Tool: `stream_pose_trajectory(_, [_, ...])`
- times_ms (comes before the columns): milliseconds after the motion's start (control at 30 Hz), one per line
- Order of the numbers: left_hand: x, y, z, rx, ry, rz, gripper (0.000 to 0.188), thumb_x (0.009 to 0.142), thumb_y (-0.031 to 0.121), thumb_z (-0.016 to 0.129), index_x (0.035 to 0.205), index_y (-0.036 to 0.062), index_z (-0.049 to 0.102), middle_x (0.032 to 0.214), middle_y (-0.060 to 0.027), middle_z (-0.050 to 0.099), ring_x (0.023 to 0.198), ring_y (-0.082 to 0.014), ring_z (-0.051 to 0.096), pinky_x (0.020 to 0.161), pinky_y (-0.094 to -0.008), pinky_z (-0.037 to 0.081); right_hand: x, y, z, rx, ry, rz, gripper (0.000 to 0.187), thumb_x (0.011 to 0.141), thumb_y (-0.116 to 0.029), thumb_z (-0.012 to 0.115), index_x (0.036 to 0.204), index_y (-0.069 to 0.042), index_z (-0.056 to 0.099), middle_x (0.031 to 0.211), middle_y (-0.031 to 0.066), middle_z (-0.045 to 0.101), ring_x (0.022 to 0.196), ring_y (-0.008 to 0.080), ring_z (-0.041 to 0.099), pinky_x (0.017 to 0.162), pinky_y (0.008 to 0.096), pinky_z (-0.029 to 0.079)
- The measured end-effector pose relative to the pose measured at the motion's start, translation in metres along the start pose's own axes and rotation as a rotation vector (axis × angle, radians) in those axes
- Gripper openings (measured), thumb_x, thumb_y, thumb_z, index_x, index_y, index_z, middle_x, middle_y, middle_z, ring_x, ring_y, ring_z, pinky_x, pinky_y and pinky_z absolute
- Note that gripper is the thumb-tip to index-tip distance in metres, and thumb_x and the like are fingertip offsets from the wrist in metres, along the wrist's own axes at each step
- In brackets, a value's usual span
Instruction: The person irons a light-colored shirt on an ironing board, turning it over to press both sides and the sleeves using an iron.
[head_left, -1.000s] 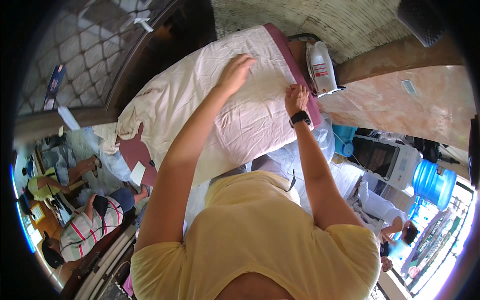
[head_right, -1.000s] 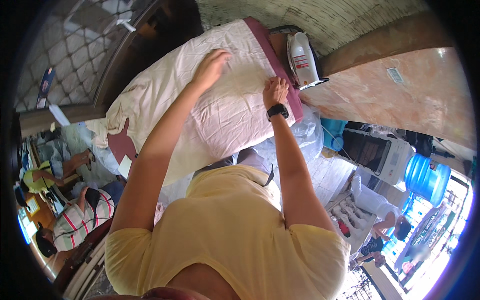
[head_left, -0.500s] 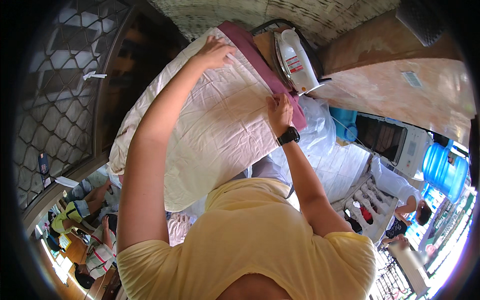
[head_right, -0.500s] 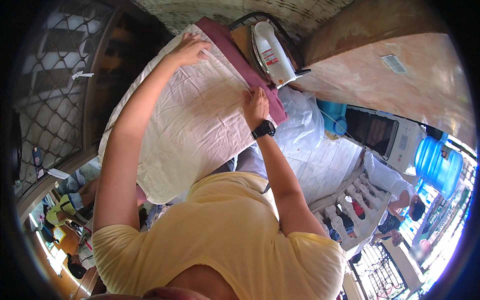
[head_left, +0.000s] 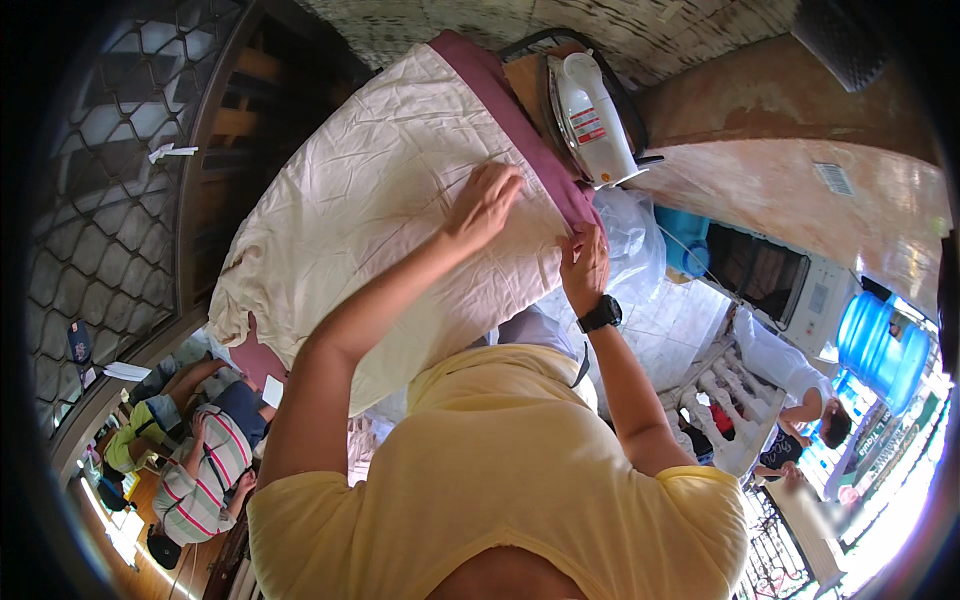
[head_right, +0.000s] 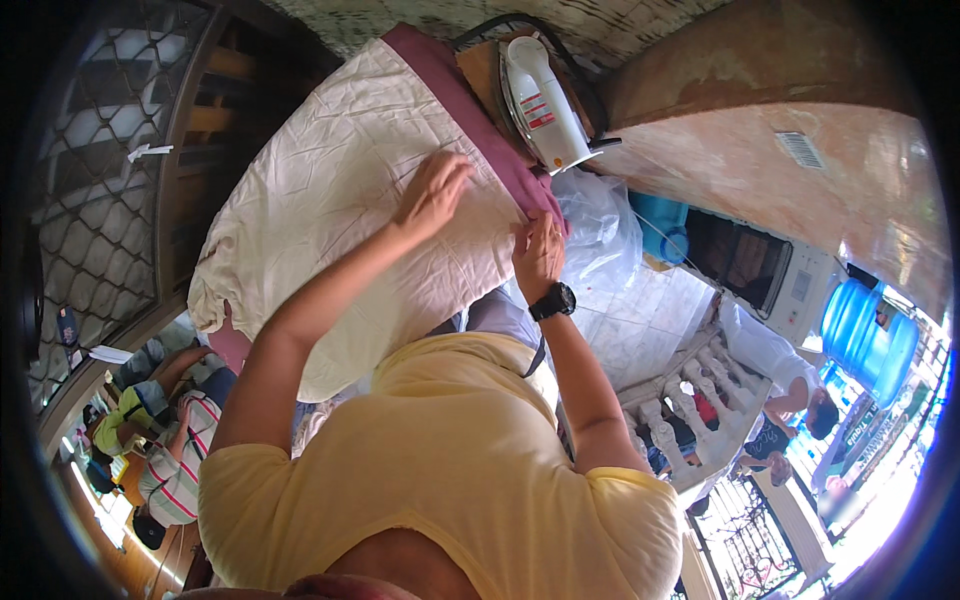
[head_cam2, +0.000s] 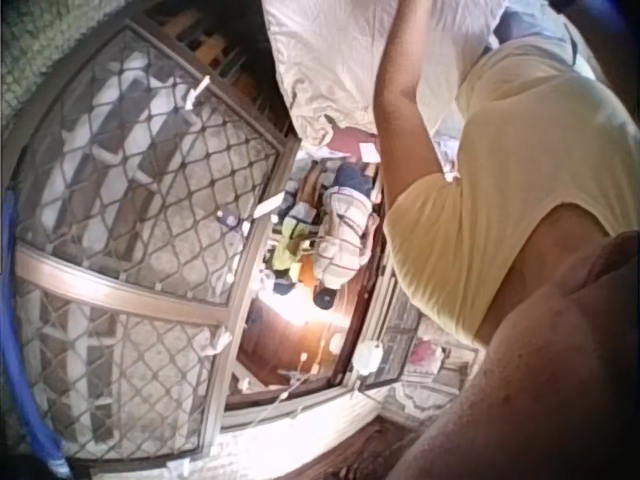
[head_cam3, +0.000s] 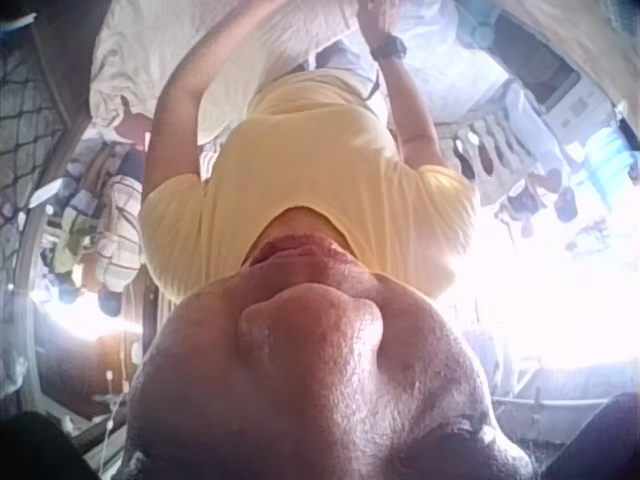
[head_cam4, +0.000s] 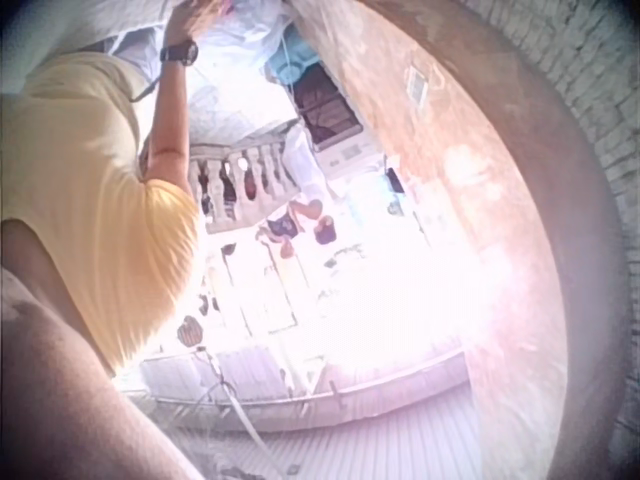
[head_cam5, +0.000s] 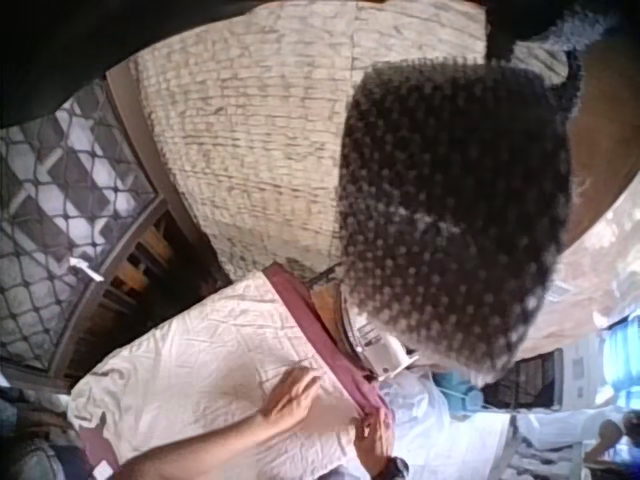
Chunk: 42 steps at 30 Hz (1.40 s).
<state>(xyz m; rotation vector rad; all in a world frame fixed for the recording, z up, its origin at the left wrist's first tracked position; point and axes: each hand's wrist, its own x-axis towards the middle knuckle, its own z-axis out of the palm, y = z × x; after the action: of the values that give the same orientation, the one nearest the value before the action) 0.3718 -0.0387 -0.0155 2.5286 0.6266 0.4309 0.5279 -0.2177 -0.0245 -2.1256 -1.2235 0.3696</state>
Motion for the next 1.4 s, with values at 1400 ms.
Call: stream_pose_trajectory(1400, [-0.445, 0.019, -0.069, 0.061, 1.054, -1.342, 0.029, 0.081, 0.003, 0.070, 0.104, 0.0013, 0.051, 0.094, -0.0153, 0.060, 0.080, -0.0353, 0.058, 0.068, -0.0410, 0.047, 0.134, -0.150, 0.000, -0.401, -0.512, -0.845, 0.063, 0.066, -0.065, 0.074, 0.094, -0.009, 0.070, 0.078, 0.0173, 0.070, 0.076, 0.0362, 0.069, 0.067, 0.0477, 0.055])
